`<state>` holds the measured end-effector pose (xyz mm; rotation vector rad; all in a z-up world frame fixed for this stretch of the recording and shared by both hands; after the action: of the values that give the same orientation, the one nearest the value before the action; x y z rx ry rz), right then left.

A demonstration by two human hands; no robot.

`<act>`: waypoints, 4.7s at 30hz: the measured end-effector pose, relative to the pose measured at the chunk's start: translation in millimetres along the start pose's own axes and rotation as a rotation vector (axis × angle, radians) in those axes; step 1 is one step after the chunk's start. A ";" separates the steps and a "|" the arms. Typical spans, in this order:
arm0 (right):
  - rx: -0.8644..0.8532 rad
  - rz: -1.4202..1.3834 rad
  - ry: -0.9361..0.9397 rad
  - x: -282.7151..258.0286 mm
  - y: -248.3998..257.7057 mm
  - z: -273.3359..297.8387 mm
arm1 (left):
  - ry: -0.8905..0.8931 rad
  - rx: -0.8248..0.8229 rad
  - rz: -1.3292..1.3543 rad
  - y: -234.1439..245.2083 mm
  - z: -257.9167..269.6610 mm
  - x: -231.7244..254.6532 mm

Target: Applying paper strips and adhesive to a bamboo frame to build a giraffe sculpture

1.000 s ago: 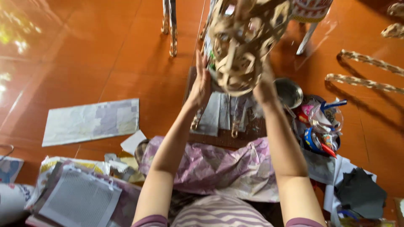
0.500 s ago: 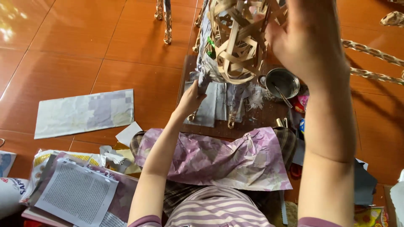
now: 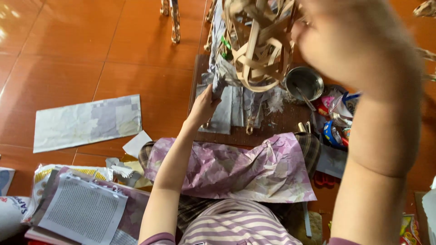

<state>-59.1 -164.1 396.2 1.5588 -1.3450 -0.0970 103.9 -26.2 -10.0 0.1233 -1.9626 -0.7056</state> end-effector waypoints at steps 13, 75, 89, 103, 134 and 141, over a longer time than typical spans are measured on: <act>-0.374 -1.233 -0.874 -89.9 -408.9 208.1 | 0.184 -0.068 -0.012 -52.9 35.6 -121.9; -0.459 -1.751 -0.425 -473.2 -625.5 -145.0 | 0.718 0.012 0.303 3.5 93.3 -299.3; -0.537 -0.611 -0.405 -325.6 -380.6 267.2 | 0.710 -0.086 -0.071 -21.2 127.5 -327.6; -0.497 -0.641 -0.282 -350.2 -338.9 282.4 | 0.291 -0.652 -0.392 -178.1 154.4 -120.7; -0.681 -0.964 -0.610 -221.5 -394.6 354.7 | 0.586 -0.822 0.180 -238.9 184.4 -105.6; -0.626 -0.733 -1.005 -108.2 -412.5 337.7 | 0.257 -0.656 -0.079 -237.2 89.1 -90.5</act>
<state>-29.0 -355.3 -112.2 1.3735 -1.1547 -1.7602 23.0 -149.9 -234.9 -0.1060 -1.4102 -1.2820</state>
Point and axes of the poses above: each hand's wrist, its own z-axis away from the middle knuckle, its own y-axis out of the back of the hand, x = y × z, the point moved 10 cm from there along -z, towards the middle knuckle, and after that the axes turned 11 degrees about z, right-handed, at the moved point
